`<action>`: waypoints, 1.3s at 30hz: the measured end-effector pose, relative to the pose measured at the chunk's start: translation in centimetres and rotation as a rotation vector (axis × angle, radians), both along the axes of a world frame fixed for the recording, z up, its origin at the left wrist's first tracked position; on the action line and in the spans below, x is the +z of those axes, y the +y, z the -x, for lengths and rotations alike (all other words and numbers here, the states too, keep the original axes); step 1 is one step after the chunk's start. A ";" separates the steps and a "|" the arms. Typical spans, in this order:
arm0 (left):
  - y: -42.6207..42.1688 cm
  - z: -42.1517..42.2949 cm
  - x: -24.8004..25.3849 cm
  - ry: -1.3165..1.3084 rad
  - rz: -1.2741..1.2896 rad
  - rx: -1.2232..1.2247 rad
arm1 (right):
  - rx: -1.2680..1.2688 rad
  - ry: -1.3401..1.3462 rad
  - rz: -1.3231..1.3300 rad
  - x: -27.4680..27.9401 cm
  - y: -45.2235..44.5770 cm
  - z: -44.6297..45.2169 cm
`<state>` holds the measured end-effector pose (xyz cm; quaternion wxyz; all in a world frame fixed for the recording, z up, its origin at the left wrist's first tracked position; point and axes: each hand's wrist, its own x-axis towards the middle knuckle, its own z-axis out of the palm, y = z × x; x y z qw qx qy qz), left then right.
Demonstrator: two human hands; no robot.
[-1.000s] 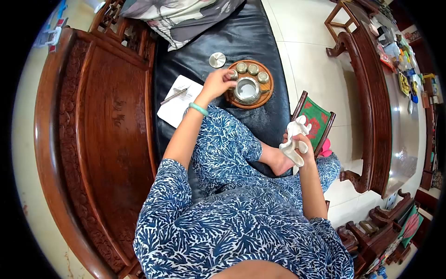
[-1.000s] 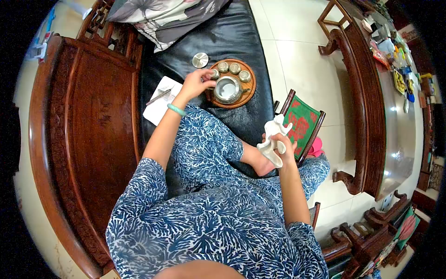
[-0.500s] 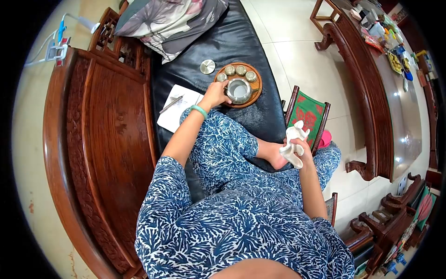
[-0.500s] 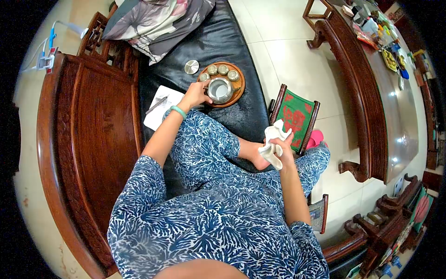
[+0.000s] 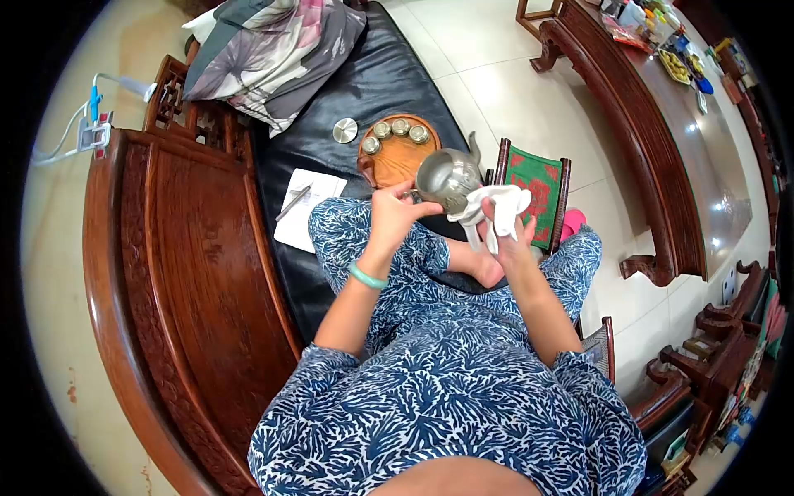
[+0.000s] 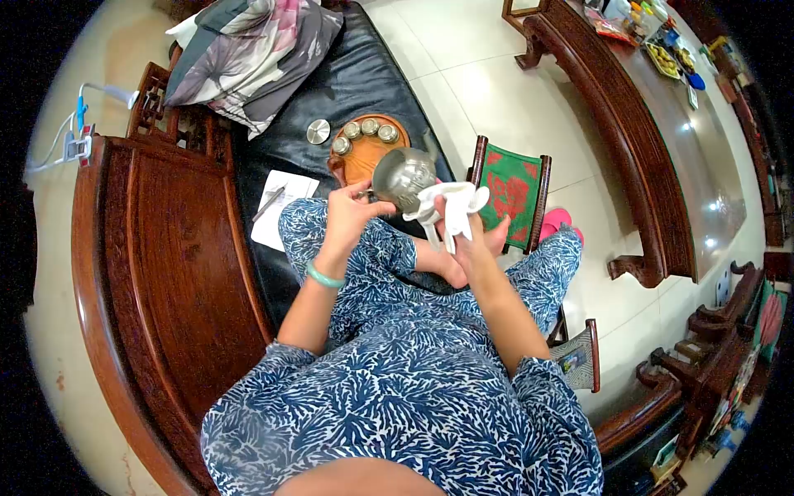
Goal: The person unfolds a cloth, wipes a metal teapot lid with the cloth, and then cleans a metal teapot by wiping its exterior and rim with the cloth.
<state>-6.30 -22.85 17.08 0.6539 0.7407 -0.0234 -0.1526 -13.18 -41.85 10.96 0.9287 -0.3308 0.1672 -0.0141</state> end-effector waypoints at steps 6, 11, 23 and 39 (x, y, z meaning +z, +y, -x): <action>-2.4 3.5 2.7 -0.131 0.233 0.121 | -0.144 0.072 0.134 3.5 0.6 0.0; -1.6 3.4 2.7 -0.165 0.221 0.131 | -0.097 -0.044 0.104 6.8 0.2 0.6; -2.7 3.2 2.3 0.145 0.850 -0.032 | -0.116 -0.174 0.192 8.7 1.9 0.4; -1.4 5.4 5.1 -0.457 0.400 -0.132 | -0.314 -0.518 0.490 12.5 0.9 0.8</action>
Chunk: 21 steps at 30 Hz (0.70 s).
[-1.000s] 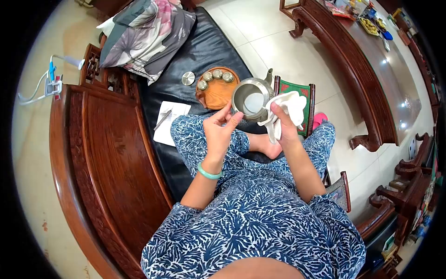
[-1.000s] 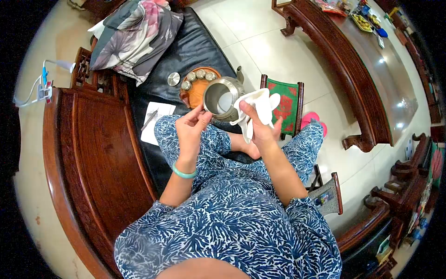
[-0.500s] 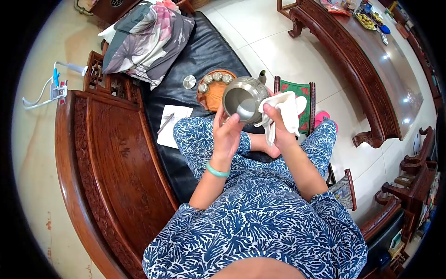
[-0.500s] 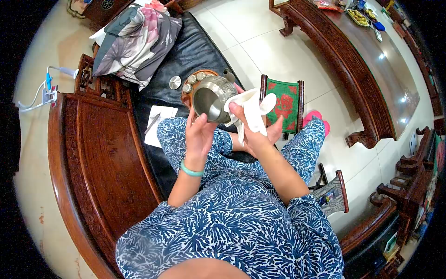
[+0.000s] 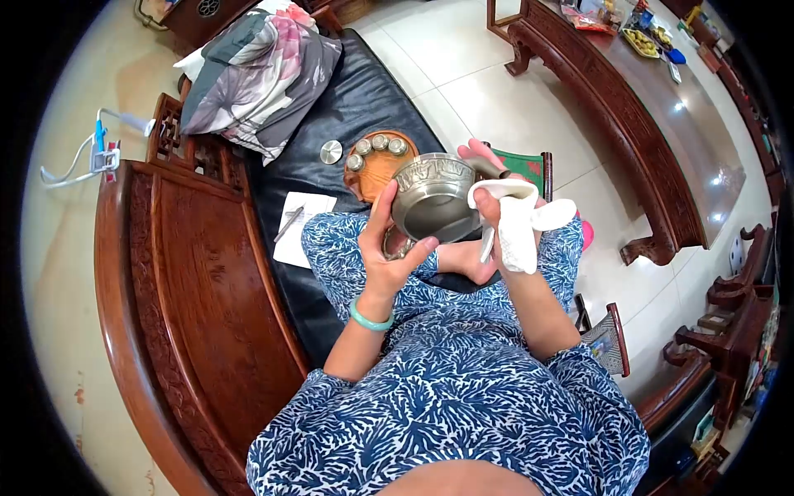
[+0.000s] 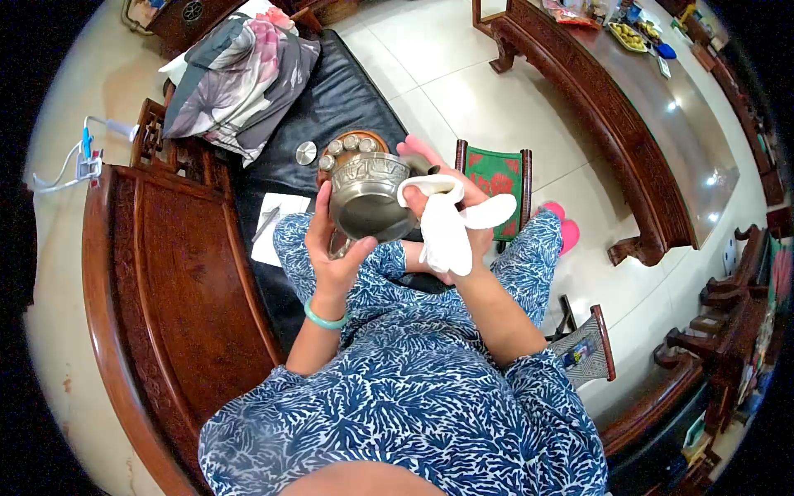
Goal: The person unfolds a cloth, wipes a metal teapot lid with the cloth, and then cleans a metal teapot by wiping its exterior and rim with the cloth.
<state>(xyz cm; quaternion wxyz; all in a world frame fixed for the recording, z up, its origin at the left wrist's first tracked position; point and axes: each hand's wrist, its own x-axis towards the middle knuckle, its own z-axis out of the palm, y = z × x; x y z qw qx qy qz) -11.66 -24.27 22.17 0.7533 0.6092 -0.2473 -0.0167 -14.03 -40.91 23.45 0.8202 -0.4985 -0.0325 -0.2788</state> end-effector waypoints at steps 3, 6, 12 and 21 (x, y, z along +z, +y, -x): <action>0.2 0.0 -0.1 -0.037 0.007 0.045 | 0.071 0.066 -0.016 1.8 0.0 0.0; -0.6 0.5 0.8 0.005 0.047 0.068 | 0.086 0.073 -0.042 2.5 0.5 -0.2; -1.7 0.6 1.7 0.204 0.300 0.078 | 0.105 0.177 -0.019 0.6 1.1 0.4; -2.8 1.2 2.7 0.288 0.389 0.117 | 0.139 0.188 -0.124 -0.5 1.9 0.2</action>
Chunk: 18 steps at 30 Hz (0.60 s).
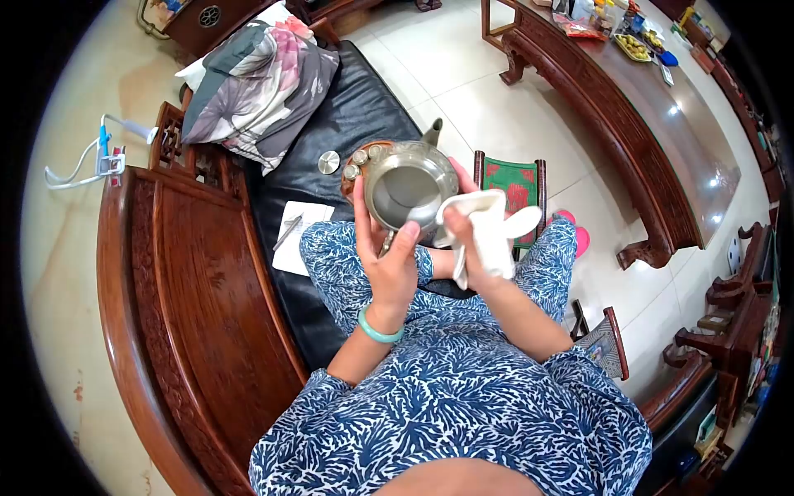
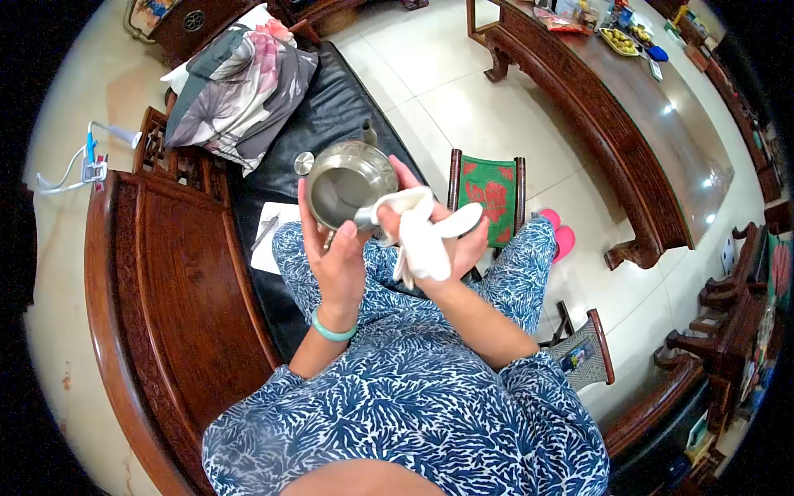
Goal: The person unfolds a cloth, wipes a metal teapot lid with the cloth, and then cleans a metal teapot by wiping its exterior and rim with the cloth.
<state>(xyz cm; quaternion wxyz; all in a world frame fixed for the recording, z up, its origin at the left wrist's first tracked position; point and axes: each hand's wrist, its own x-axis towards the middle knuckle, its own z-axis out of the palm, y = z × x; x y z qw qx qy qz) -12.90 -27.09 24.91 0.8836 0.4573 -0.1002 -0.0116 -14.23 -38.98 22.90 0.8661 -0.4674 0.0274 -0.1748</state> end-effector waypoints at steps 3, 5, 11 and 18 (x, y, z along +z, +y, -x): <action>0.0 -0.5 0.4 -0.015 0.001 -0.023 | -0.049 -0.027 0.014 1.0 0.4 -0.7; -0.4 -0.4 0.6 -0.023 0.005 -0.048 | -0.062 -0.007 -0.091 4.5 -0.1 -1.5; -1.1 -0.1 1.7 0.041 -0.010 -0.041 | -0.018 -0.015 -0.089 2.9 0.7 -0.4; -0.4 -1.0 0.2 -0.111 0.009 -0.203 | 0.000 -0.077 -0.110 3.8 -1.7 -2.2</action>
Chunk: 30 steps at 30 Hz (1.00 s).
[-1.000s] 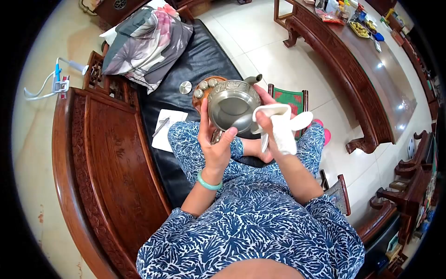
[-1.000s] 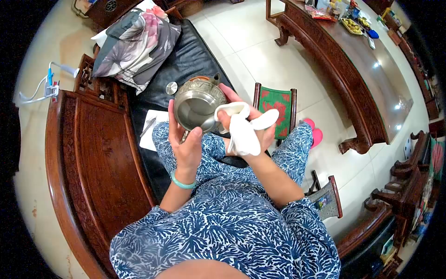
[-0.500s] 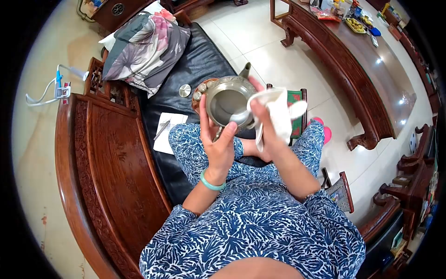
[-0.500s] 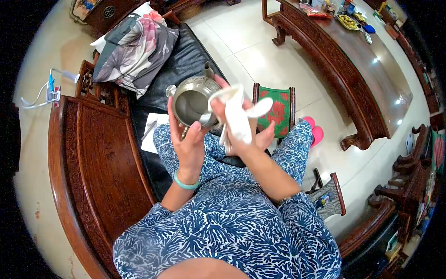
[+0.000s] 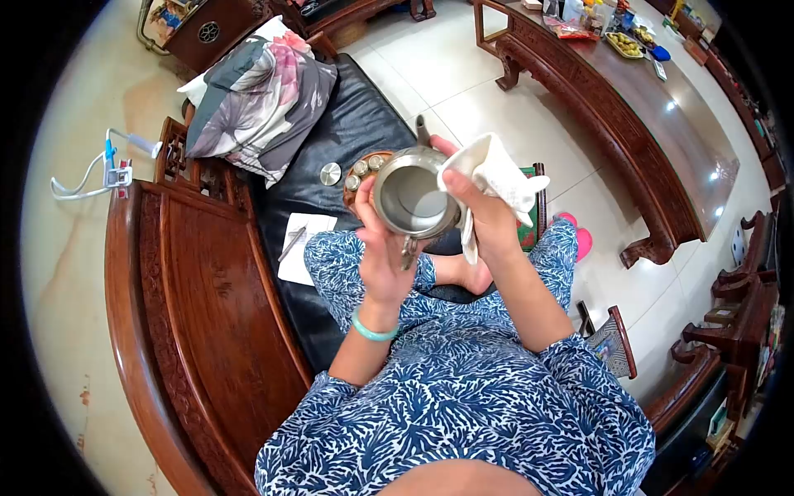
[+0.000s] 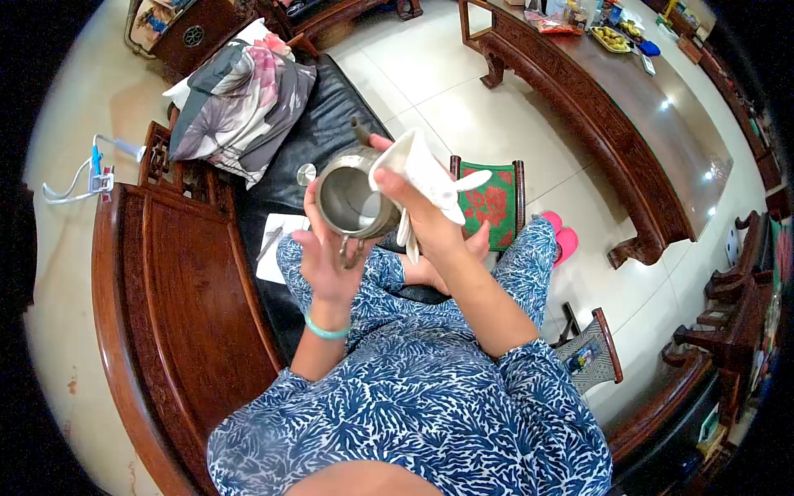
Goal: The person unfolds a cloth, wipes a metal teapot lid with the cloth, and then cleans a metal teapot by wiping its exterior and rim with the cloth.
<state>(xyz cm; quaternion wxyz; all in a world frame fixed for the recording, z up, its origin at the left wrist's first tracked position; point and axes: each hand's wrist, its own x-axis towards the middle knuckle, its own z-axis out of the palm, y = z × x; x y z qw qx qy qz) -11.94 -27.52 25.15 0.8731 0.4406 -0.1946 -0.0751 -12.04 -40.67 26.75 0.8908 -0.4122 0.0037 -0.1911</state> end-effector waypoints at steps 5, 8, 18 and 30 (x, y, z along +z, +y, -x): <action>2.4 -2.2 -1.2 0.448 0.286 -0.380 | 0.122 -0.019 0.099 0.5 0.6 0.3; 1.9 -1.9 -1.0 0.579 0.260 -0.292 | 0.137 0.100 -0.009 -0.8 -0.6 -0.7; 2.7 -3.1 -2.2 0.531 0.204 -0.065 | 0.079 0.499 0.246 -5.5 -4.6 -1.1; 2.6 -2.8 -3.3 0.535 0.132 -0.079 | 0.448 0.469 -0.143 -6.2 -4.9 -0.4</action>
